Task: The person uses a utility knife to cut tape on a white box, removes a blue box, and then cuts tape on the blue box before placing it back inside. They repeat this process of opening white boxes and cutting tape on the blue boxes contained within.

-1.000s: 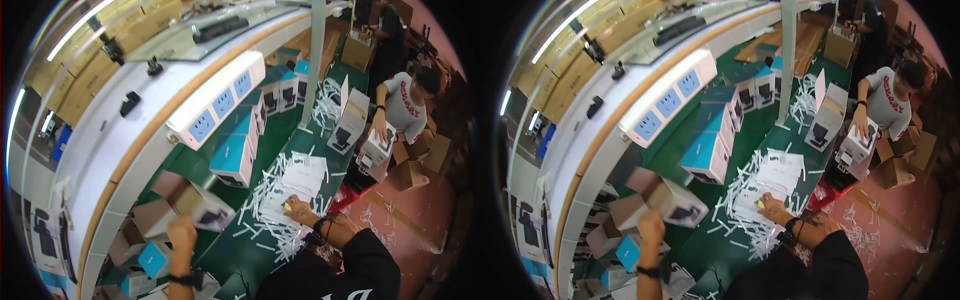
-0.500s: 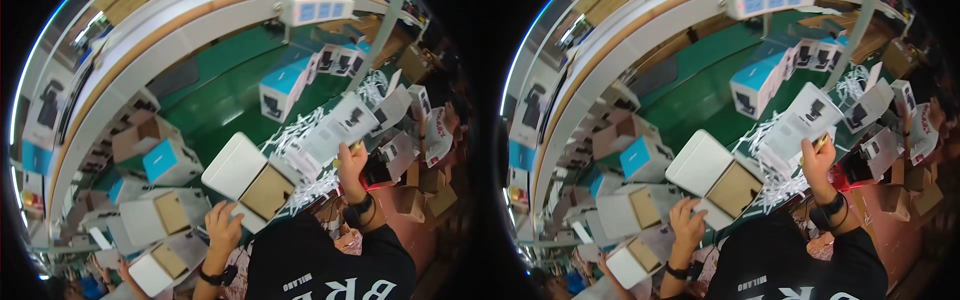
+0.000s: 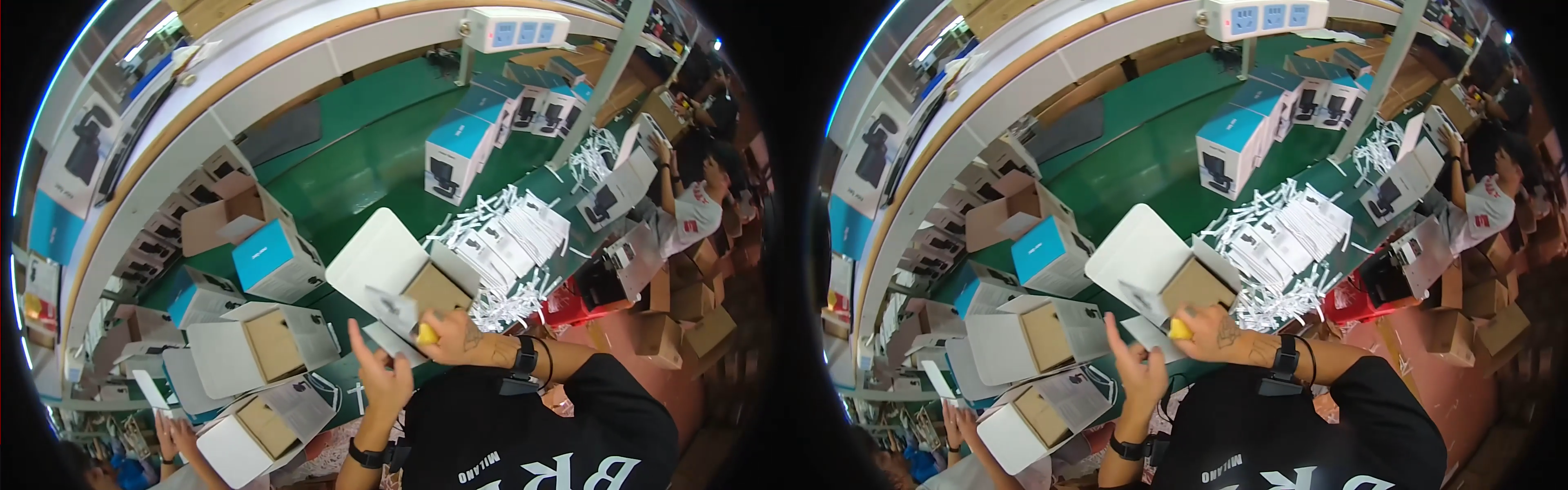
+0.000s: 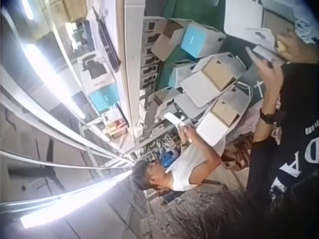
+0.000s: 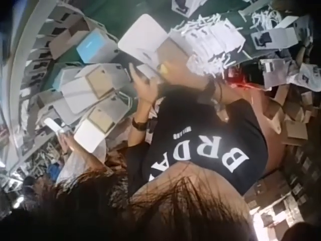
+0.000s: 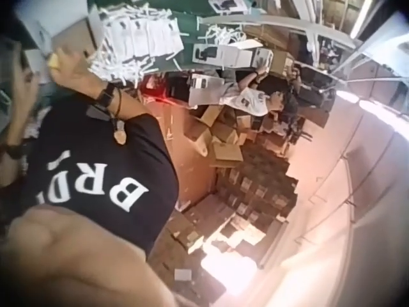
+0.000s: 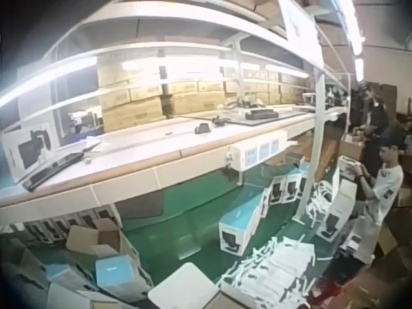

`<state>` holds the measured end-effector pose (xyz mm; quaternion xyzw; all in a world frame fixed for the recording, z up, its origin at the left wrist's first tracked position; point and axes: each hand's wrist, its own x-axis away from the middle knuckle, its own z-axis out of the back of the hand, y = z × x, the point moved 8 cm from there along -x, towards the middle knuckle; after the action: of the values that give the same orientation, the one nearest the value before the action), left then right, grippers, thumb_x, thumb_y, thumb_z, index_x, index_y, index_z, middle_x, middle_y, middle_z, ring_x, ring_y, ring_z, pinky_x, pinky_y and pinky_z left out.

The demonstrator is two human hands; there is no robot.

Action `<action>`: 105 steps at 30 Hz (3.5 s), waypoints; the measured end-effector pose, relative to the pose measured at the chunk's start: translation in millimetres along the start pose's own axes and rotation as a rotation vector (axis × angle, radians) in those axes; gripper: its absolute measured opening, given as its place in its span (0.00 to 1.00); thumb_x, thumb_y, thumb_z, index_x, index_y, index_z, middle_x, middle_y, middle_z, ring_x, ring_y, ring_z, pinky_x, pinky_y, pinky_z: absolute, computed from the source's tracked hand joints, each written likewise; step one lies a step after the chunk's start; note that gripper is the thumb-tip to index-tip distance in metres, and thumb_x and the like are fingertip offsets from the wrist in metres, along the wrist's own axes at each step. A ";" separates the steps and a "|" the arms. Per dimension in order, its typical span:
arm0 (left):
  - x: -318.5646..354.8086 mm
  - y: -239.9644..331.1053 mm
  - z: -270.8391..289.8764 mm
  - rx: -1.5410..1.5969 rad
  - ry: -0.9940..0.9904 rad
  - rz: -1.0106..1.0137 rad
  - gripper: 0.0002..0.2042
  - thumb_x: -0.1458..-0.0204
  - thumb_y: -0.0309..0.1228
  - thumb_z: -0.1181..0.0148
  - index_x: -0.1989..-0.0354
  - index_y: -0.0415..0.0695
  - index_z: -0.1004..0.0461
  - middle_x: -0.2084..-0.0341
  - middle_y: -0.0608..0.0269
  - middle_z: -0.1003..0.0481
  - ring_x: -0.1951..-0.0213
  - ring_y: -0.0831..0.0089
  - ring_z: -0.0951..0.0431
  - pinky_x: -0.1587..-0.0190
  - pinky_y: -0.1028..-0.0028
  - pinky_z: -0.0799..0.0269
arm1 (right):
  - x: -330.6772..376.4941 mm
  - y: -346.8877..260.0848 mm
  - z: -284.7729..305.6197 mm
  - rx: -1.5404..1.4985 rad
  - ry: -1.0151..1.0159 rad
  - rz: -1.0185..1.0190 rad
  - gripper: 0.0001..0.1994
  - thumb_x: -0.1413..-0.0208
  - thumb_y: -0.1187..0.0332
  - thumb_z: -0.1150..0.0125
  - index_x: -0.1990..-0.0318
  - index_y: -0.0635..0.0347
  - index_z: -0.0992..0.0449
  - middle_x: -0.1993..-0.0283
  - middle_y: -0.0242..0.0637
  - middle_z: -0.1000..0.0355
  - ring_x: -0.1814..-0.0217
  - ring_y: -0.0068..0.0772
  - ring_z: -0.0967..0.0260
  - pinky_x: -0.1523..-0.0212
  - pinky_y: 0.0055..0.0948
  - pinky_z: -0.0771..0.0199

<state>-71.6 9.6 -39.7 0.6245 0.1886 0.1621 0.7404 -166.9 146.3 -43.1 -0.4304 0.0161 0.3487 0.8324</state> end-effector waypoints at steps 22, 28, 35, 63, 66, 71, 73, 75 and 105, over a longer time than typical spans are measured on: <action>-11.9 -15.6 -57.6 -0.929 -0.528 -0.438 0.49 0.52 0.53 0.30 0.30 0.29 0.42 0.28 0.35 0.46 0.26 0.42 0.47 0.27 0.48 0.49 | 9.9 66.1 33.8 -0.090 -0.189 -0.355 0.16 0.42 0.58 0.35 0.58 0.63 0.26 0.63 0.45 0.23 0.60 0.49 0.23 0.59 0.41 0.24; -11.0 -21.9 -53.6 -0.956 -0.475 -0.478 0.49 0.52 0.56 0.32 0.31 0.28 0.42 0.29 0.36 0.43 0.27 0.43 0.45 0.28 0.47 0.49 | -14.2 55.9 29.9 -0.041 -0.430 -0.201 0.10 0.43 0.66 0.36 0.64 0.64 0.23 0.66 0.48 0.23 0.63 0.52 0.24 0.62 0.42 0.25; -10.8 -21.1 -50.8 -0.935 -0.482 -0.476 0.50 0.54 0.55 0.29 0.31 0.28 0.42 0.29 0.35 0.43 0.27 0.41 0.44 0.28 0.46 0.51 | -18.2 57.2 30.4 -0.034 -0.409 -0.167 0.10 0.43 0.65 0.36 0.63 0.64 0.24 0.67 0.47 0.23 0.65 0.52 0.24 0.63 0.42 0.26; 25.4 -9.6 -30.2 -0.731 -0.140 -1.011 0.13 0.46 0.35 0.33 0.56 0.41 0.17 0.60 0.50 0.18 0.56 0.57 0.17 0.46 0.59 0.22 | -74.2 -32.9 -72.5 0.142 -0.614 0.017 0.14 0.45 0.61 0.38 0.60 0.63 0.25 0.67 0.49 0.23 0.60 0.55 0.23 0.57 0.46 0.24; 26.6 -9.7 -25.9 -0.717 -0.130 -1.013 0.12 0.46 0.33 0.35 0.55 0.44 0.16 0.62 0.51 0.19 0.58 0.59 0.17 0.48 0.60 0.21 | -72.7 -36.8 -84.1 0.127 -0.621 0.034 0.13 0.46 0.61 0.35 0.63 0.62 0.25 0.67 0.46 0.25 0.61 0.52 0.23 0.58 0.44 0.25; 27.0 -13.6 -23.0 -0.738 -0.172 -1.001 0.13 0.47 0.30 0.36 0.54 0.46 0.16 0.62 0.51 0.19 0.58 0.60 0.17 0.51 0.61 0.21 | -69.9 -31.3 -94.6 0.029 -0.659 -0.015 0.13 0.46 0.60 0.34 0.65 0.61 0.25 0.68 0.43 0.26 0.62 0.50 0.24 0.58 0.41 0.25; 29.5 -15.4 -23.2 -0.744 -0.198 -1.007 0.13 0.48 0.30 0.36 0.54 0.46 0.16 0.61 0.51 0.19 0.58 0.60 0.17 0.52 0.62 0.21 | -66.0 -34.1 -98.2 0.044 -0.607 0.022 0.14 0.47 0.60 0.33 0.64 0.62 0.24 0.67 0.44 0.25 0.61 0.50 0.24 0.58 0.42 0.24; 35.4 -22.9 -23.6 -0.732 -0.179 -0.973 0.15 0.50 0.29 0.36 0.53 0.47 0.16 0.61 0.51 0.19 0.56 0.58 0.17 0.50 0.60 0.21 | -60.9 -43.1 -98.4 0.074 -0.501 0.098 0.16 0.48 0.59 0.33 0.62 0.64 0.24 0.64 0.46 0.23 0.60 0.51 0.23 0.57 0.43 0.23; 28.5 -12.4 -27.9 -0.729 -0.165 -0.862 0.10 0.49 0.34 0.28 0.67 0.44 0.23 0.46 0.46 0.21 0.43 0.54 0.20 0.42 0.56 0.26 | 76.6 45.3 42.3 -0.050 -0.205 -0.483 0.32 0.48 0.64 0.24 0.36 0.64 0.28 0.68 0.29 0.24 0.68 0.14 0.30 0.64 0.21 0.26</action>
<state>-60.1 45.1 -58.3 0.2057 0.2995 -0.1493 0.9196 -147.5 237.9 -73.5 -0.4047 -0.1803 0.1820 0.8779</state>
